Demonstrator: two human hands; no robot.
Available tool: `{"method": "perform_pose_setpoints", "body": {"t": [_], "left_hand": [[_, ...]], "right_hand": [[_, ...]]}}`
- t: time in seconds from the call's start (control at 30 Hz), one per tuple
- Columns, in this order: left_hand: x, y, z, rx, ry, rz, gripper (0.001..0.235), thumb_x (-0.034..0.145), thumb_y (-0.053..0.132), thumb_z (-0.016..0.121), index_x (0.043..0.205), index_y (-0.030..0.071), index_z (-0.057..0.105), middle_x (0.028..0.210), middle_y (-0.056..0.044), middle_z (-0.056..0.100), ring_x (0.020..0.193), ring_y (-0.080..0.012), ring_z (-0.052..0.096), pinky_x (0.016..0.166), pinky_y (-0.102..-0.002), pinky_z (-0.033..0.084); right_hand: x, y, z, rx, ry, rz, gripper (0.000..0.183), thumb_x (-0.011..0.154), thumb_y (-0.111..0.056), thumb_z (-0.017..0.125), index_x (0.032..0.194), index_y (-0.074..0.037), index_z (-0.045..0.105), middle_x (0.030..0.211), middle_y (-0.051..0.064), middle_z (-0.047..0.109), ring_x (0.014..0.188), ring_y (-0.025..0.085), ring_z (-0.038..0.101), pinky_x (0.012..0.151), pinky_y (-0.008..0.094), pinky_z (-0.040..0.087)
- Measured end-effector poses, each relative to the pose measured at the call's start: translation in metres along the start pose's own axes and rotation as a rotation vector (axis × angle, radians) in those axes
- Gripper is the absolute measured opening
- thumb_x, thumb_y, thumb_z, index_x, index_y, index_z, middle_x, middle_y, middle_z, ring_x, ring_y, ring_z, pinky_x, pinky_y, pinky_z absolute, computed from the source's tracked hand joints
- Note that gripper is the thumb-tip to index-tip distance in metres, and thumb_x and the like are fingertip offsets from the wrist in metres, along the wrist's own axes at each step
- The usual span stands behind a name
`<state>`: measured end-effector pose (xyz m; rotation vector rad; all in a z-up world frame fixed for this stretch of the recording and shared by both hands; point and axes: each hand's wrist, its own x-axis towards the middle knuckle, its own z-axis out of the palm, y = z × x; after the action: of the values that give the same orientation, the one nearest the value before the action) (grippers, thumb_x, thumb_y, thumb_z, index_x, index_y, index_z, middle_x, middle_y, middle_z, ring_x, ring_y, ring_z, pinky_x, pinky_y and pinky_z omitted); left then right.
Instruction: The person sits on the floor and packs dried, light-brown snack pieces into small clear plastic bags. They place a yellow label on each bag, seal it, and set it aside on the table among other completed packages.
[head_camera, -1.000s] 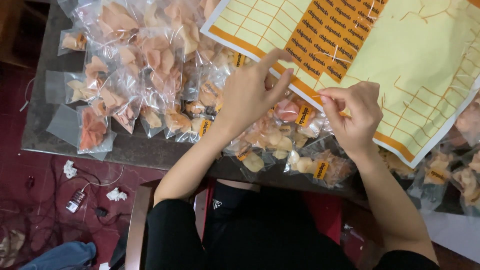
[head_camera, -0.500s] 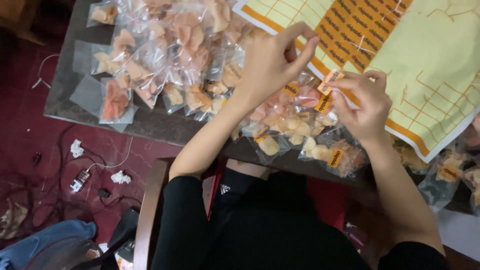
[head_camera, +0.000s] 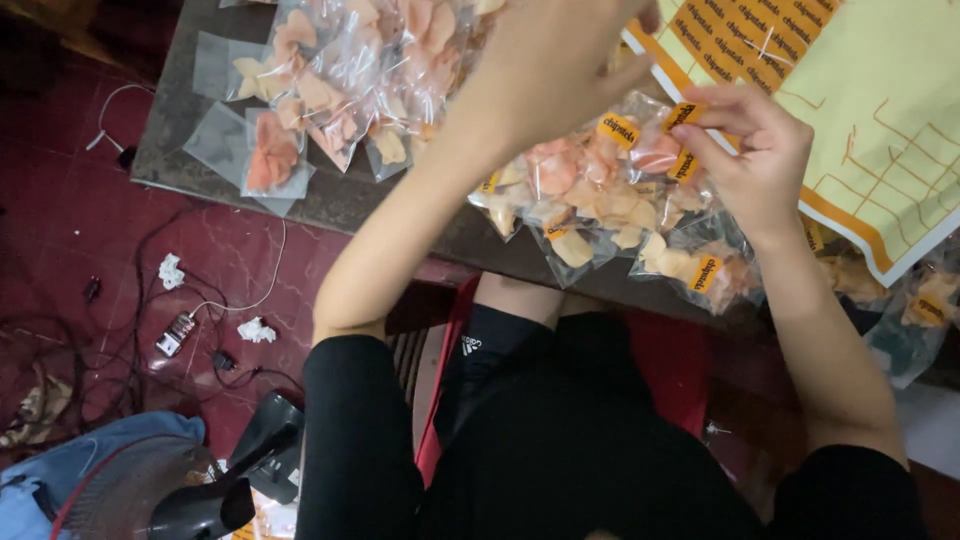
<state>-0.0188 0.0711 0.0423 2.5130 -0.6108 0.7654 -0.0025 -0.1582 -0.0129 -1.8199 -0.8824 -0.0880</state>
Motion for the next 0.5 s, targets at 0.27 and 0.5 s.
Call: {"method": "perform_pose_setpoints", "body": {"t": [0.27, 0.5], "left_hand": [[-0.053, -0.017, -0.051, -0.011, -0.034, -0.232, 0.010, 0.093, 0.017, 0.053, 0.098, 0.012, 0.060, 0.066, 0.000, 0.062, 0.053, -0.0139, 0.060, 0.038, -0.030, 0.043], [-0.080, -0.055, -0.057, -0.002, 0.052, -0.367, 0.013, 0.096, 0.021, 0.052, 0.103, 0.012, 0.059, 0.064, 0.000, 0.064, 0.051, -0.0132, 0.059, 0.036, -0.027, 0.036]], "right_hand": [[0.019, -0.001, 0.005, -0.051, -0.106, -0.228, 0.012, 0.099, 0.018, 0.061, 0.106, 0.008, 0.062, 0.112, 0.026, 0.064, 0.113, 0.036, 0.063, 0.105, 0.044, 0.052], [0.052, -0.035, 0.030, -0.096, -0.251, -0.024, 0.028, 0.098, 0.007, 0.054, 0.125, 0.001, 0.049, 0.122, 0.015, 0.055, 0.089, 0.020, 0.057, 0.071, 0.024, 0.055]]}}
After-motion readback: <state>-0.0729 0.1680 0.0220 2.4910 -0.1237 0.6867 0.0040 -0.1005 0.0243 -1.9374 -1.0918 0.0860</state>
